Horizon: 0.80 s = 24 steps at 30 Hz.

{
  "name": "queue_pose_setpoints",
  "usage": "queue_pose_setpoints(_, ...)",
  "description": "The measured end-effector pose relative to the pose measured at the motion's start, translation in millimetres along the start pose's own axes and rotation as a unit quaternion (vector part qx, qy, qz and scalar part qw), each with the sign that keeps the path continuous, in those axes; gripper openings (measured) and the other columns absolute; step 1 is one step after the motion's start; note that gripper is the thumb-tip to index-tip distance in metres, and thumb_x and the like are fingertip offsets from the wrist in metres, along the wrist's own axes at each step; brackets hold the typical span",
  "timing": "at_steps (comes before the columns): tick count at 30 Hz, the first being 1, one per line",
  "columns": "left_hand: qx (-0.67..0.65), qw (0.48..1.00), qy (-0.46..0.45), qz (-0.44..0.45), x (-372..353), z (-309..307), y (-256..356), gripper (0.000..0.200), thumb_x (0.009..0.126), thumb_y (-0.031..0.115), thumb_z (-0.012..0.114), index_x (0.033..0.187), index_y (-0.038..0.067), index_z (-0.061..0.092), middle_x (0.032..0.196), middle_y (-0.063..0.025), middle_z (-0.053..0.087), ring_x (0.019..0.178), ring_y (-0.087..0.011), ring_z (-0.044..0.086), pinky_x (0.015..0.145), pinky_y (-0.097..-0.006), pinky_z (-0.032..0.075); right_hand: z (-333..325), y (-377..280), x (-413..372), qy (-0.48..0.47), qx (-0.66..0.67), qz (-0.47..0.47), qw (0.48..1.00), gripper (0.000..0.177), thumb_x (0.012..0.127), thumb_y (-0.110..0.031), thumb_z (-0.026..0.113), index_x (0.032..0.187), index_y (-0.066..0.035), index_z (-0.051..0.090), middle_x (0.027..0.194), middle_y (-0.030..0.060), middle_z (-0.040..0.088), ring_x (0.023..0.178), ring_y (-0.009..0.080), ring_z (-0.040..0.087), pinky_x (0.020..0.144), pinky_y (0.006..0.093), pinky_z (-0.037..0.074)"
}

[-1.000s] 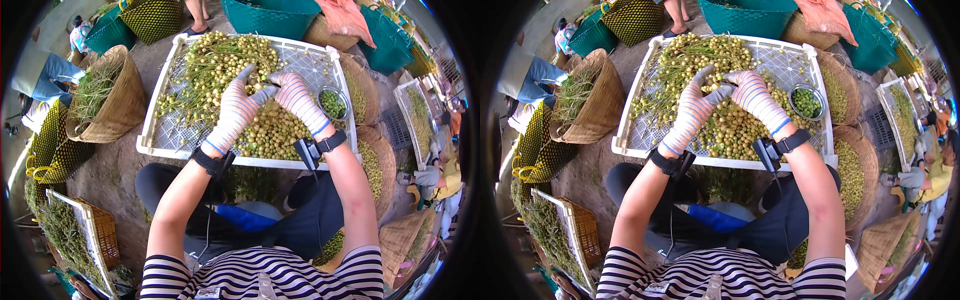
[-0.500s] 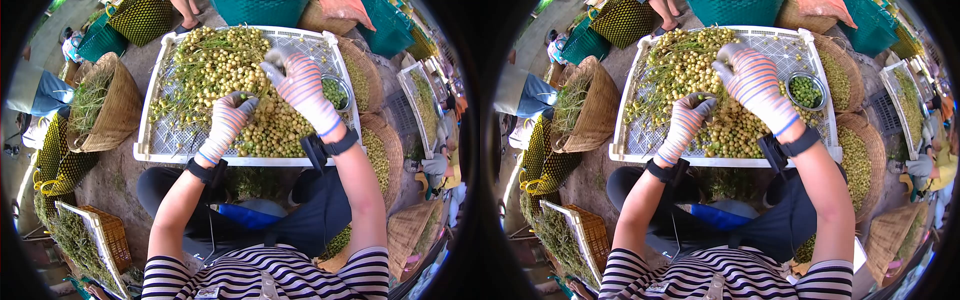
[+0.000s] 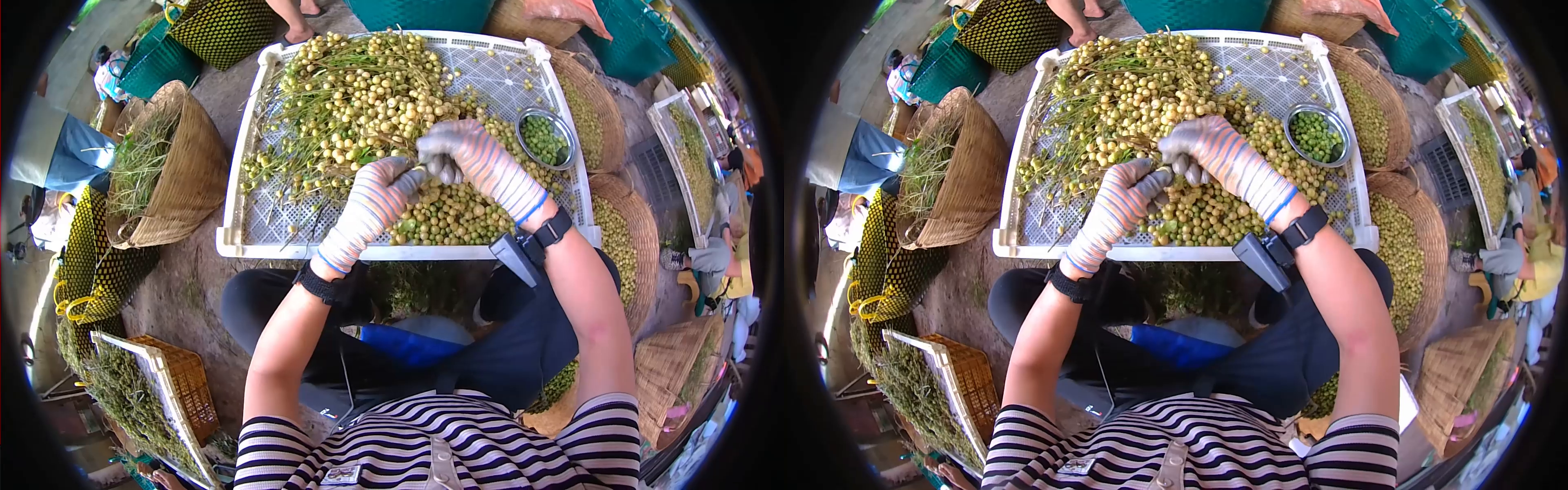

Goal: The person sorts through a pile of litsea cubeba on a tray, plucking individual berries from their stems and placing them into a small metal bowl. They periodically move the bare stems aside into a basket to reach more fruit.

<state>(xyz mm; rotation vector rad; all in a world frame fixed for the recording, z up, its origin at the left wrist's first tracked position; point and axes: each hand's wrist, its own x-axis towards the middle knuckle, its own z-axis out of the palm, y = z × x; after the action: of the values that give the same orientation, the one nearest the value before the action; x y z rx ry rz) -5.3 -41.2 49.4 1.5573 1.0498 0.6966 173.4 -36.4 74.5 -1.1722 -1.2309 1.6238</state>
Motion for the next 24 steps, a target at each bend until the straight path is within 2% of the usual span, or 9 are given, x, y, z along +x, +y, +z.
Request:
queue_pose_setpoints(3, -0.134, 0.989, -0.01, -0.058, -1, -4, -1, 0.024, 0.087, 0.022, 0.058, 0.091, -0.002, 0.062, 0.069, -0.0013, 0.06, 0.054, -0.0076, 0.053, 0.048, -0.0209, 0.042, -14, 8, 1, -0.045, 0.125, 0.006, 0.991, 0.017, 0.077, -0.023, 0.06, 0.082, -0.007, 0.062, 0.071, 0.0034, 0.06, 0.06, 0.0113, 0.057, 0.05, 0.0234, 0.043)
queue_pose_setpoints(7, -0.362, 0.926, -0.004, -0.107, 4, -3, -16, 0.026, 0.089, 0.026, 0.053, 0.093, 0.001, 0.061, 0.075, -0.0059, 0.063, 0.057, -0.0131, 0.057, 0.05, -0.0245, 0.044, -21, 26, -6, -0.114, 0.264, 0.043, 0.957, 0.03, 0.077, -0.017, 0.058, 0.104, -0.004, 0.056, 0.085, 0.0066, 0.061, 0.062, 0.0131, 0.058, 0.045, 0.0211, 0.042)
queue_pose_setpoints(10, -0.394, 0.909, -0.048, -0.129, 6, 0, -20, 0.028, 0.09, 0.028, 0.05, 0.095, 0.002, 0.06, 0.078, -0.0075, 0.063, 0.059, -0.016, 0.059, 0.05, -0.0264, 0.045, -7, 23, -18, -0.005, 0.099, 0.081, 0.992, 0.028, 0.079, -0.016, 0.061, 0.104, -0.005, 0.056, 0.077, 0.0008, 0.059, 0.054, 0.0057, 0.052, 0.042, 0.0184, 0.038)
queue_pose_setpoints(12, -0.364, 0.92, -0.053, -0.133, 5, 4, -21, 0.032, 0.092, 0.03, 0.047, 0.095, 0.001, 0.059, 0.077, -0.0077, 0.063, 0.058, -0.0169, 0.059, 0.049, -0.0266, 0.046, 4, 24, -15, 0.042, -0.064, -0.035, 0.996, 0.029, 0.073, -0.019, 0.069, 0.096, -0.002, 0.062, 0.07, 0.0018, 0.059, 0.061, 0.0105, 0.054, 0.054, 0.0255, 0.045)
queue_pose_setpoints(14, -0.35, 0.926, -0.036, -0.135, 7, 8, -24, 0.032, 0.092, 0.03, 0.045, 0.094, 0.001, 0.059, 0.075, -0.0082, 0.062, 0.056, -0.0178, 0.06, 0.046, -0.0264, 0.046, 6, 27, -13, 0.069, -0.304, -0.09, 0.946, 0.033, 0.071, -0.021, 0.071, 0.097, -0.002, 0.062, 0.07, 0.0054, 0.06, 0.063, 0.015, 0.056, 0.061, 0.0299, 0.047)
queue_pose_setpoints(16, -0.329, 0.93, -0.052, -0.156, 7, 9, -23, 0.032, 0.091, 0.029, 0.045, 0.092, 0.001, 0.06, 0.072, -0.0086, 0.062, 0.054, -0.0183, 0.06, 0.044, -0.0253, 0.045, 7, 27, -13, 0.072, -0.388, -0.087, 0.915, 0.035, 0.068, -0.022, 0.072, 0.096, -0.004, 0.062, 0.07, 0.0088, 0.061, 0.064, 0.0181, 0.059, 0.061, 0.0325, 0.047)
queue_pose_setpoints(19, -0.31, 0.935, -0.061, -0.161, 6, 11, -25, 0.034, 0.091, 0.031, 0.045, 0.088, 0.001, 0.061, 0.07, -0.0081, 0.062, 0.053, -0.0175, 0.061, 0.044, -0.0242, 0.046, 3, 30, -11, 0.065, -0.428, -0.086, 0.898, 0.032, 0.069, -0.023, 0.071, 0.093, -0.004, 0.063, 0.068, 0.0086, 0.062, 0.063, 0.018, 0.06, 0.059, 0.0336, 0.048)
queue_pose_setpoints(21, -0.268, 0.948, -0.077, -0.152, 3, 9, -12, 0.037, 0.091, 0.034, 0.045, 0.085, 0.001, 0.061, 0.072, -0.009, 0.064, 0.054, -0.0172, 0.061, 0.046, -0.025, 0.046, 0, 37, -6, 0.037, -0.294, -0.09, 0.951, 0.029, 0.07, -0.023, 0.068, 0.091, -0.004, 0.063, 0.065, 0.0085, 0.062, 0.059, 0.018, 0.059, 0.057, 0.034, 0.048)
queue_pose_setpoints(24, -0.296, 0.942, -0.065, -0.145, 4, 11, -10, 0.037, 0.091, 0.034, 0.046, 0.085, 0.001, 0.061, 0.075, -0.0103, 0.065, 0.056, -0.0168, 0.061, 0.047, -0.0248, 0.046, 1, 44, -3, 0.077, -0.277, -0.113, 0.951, 0.024, 0.07, -0.022, 0.065, 0.087, -0.005, 0.063, 0.064, 0.0089, 0.061, 0.056, 0.0177, 0.059, 0.055, 0.0339, 0.048)
